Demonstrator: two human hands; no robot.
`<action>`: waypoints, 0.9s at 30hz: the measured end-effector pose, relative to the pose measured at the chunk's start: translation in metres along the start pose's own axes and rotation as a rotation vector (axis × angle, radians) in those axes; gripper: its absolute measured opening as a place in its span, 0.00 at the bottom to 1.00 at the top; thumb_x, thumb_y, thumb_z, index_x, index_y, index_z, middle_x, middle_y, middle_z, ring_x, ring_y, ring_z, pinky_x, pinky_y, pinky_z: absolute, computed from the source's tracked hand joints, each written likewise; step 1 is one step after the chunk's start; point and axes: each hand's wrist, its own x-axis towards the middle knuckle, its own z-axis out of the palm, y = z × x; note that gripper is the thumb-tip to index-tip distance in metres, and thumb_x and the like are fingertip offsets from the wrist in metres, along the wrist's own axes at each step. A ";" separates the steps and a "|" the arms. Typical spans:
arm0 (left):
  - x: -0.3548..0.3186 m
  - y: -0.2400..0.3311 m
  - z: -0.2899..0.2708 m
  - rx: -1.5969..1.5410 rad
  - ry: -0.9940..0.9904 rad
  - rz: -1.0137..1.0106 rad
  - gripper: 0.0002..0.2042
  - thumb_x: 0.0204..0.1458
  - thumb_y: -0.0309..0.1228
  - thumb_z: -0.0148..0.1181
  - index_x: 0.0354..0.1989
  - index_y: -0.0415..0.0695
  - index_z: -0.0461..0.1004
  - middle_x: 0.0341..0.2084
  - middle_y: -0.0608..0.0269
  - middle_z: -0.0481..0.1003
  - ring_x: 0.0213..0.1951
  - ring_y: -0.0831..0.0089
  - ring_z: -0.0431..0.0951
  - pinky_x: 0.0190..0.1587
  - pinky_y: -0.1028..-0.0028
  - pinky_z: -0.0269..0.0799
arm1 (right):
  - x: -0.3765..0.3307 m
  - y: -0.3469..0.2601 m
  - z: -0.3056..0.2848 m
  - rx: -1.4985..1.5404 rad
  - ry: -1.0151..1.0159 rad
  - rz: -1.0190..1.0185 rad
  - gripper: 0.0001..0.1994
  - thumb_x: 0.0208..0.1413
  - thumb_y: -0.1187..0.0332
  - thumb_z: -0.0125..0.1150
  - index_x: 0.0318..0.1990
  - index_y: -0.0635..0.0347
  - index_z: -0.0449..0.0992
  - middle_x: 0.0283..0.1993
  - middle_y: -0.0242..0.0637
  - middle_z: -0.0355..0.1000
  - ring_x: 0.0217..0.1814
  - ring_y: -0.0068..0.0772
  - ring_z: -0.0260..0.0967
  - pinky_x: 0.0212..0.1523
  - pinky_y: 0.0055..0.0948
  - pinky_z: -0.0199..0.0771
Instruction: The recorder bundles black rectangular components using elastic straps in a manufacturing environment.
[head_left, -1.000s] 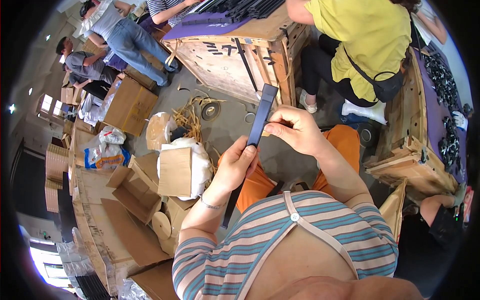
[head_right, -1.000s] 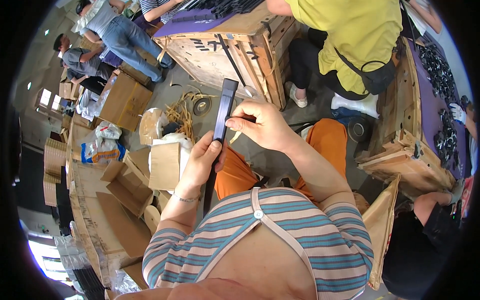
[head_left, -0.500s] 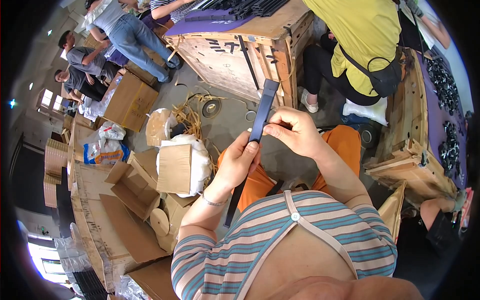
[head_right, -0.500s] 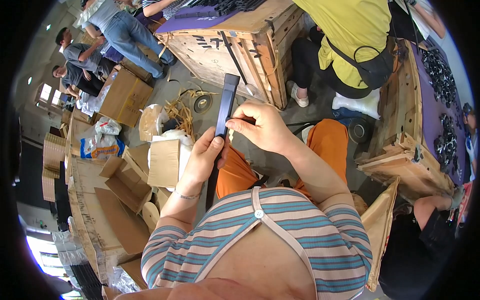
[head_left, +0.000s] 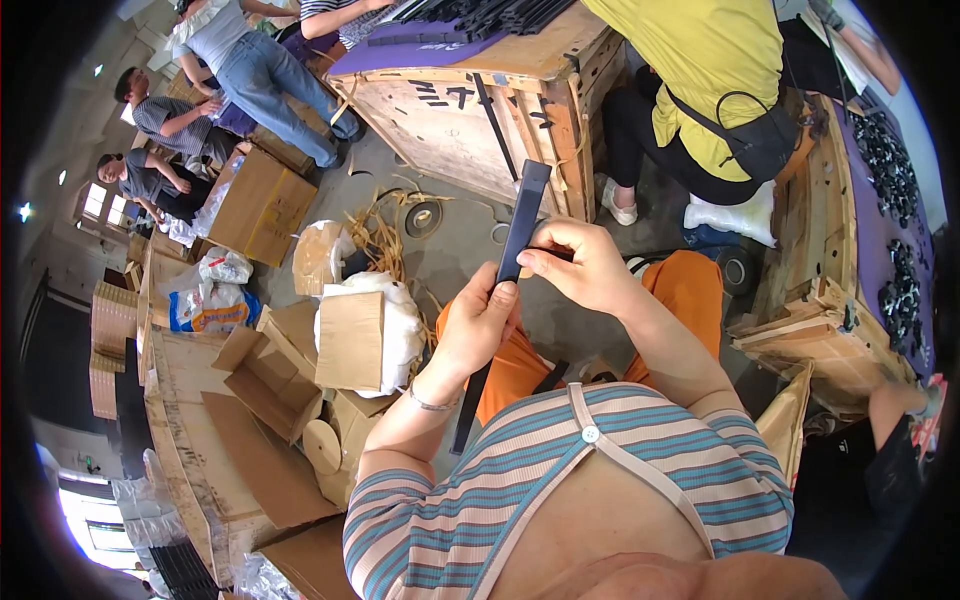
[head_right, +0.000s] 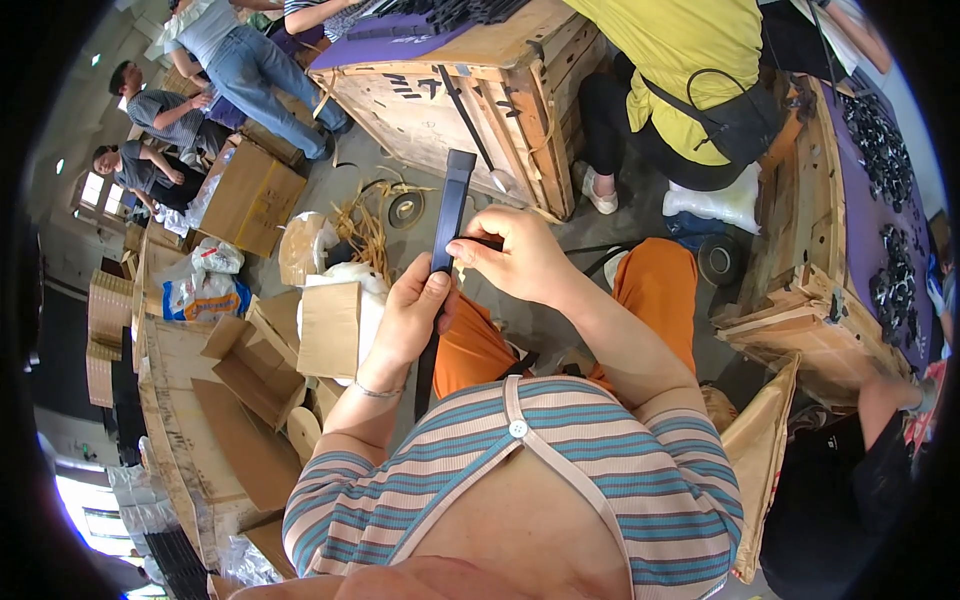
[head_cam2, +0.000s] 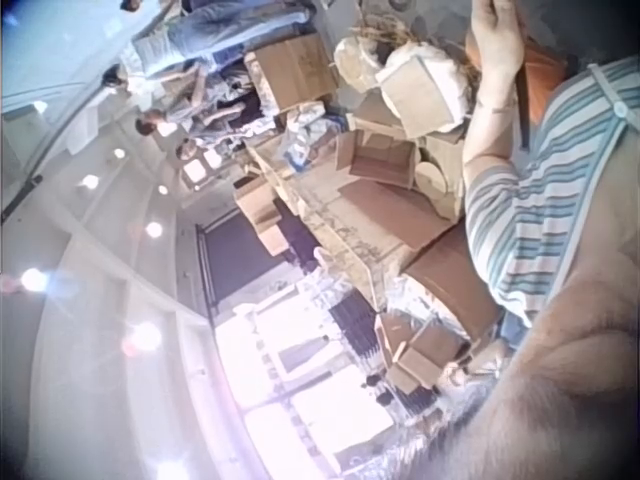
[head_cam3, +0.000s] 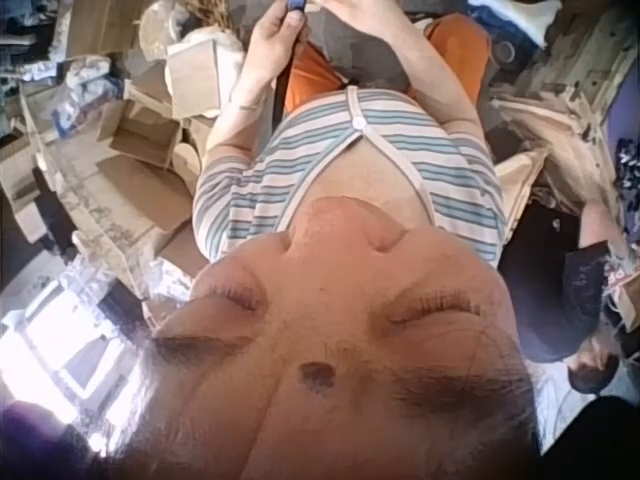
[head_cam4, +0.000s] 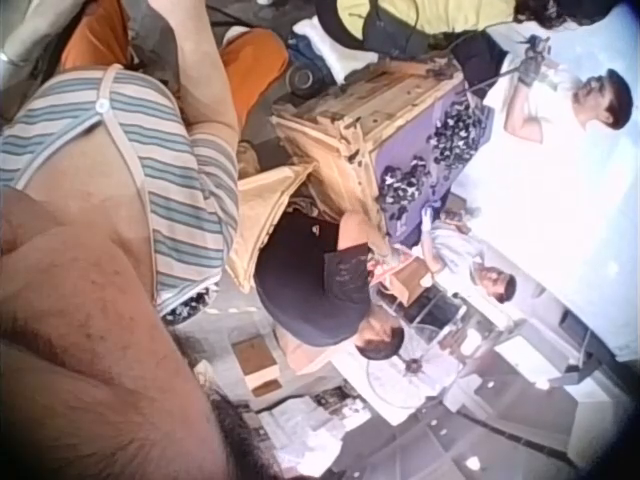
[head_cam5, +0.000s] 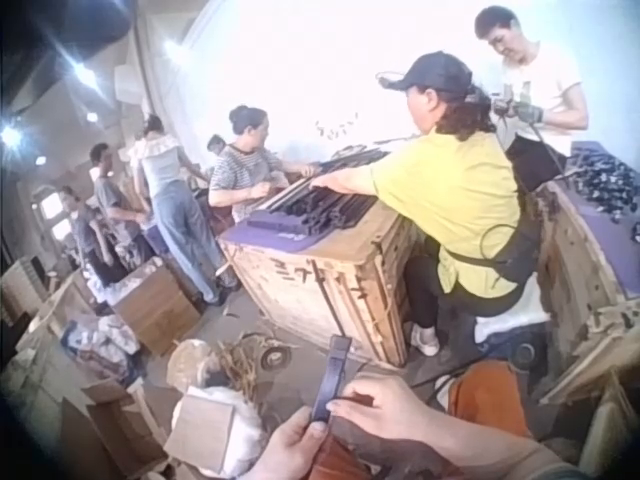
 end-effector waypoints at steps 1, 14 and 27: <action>0.001 -0.002 -0.001 0.002 -0.002 0.002 0.10 0.60 0.36 0.42 0.30 0.44 0.61 0.16 0.71 0.63 0.16 0.85 0.60 0.18 0.85 0.55 | 0.001 0.003 0.000 0.010 0.004 0.028 0.08 0.50 0.71 0.60 0.26 0.66 0.70 0.23 0.28 0.63 0.24 0.13 0.56 0.23 0.18 0.56; 0.010 -0.026 0.002 -0.452 -0.116 -0.176 0.12 0.58 0.39 0.46 0.33 0.41 0.64 0.22 0.65 0.66 0.20 0.78 0.65 0.21 0.82 0.61 | 0.006 0.016 0.004 -0.058 0.135 0.004 0.08 0.45 0.75 0.60 0.20 0.65 0.68 0.20 0.27 0.63 0.24 0.13 0.58 0.23 0.18 0.56; -0.012 -0.032 0.002 -0.442 -0.005 0.050 0.09 0.54 0.33 0.53 0.34 0.43 0.62 0.16 0.70 0.62 0.14 0.83 0.61 0.16 0.83 0.58 | -0.004 -0.012 -0.004 -0.014 -0.014 0.019 0.08 0.50 0.72 0.61 0.23 0.66 0.71 0.20 0.25 0.61 0.22 0.11 0.55 0.21 0.16 0.54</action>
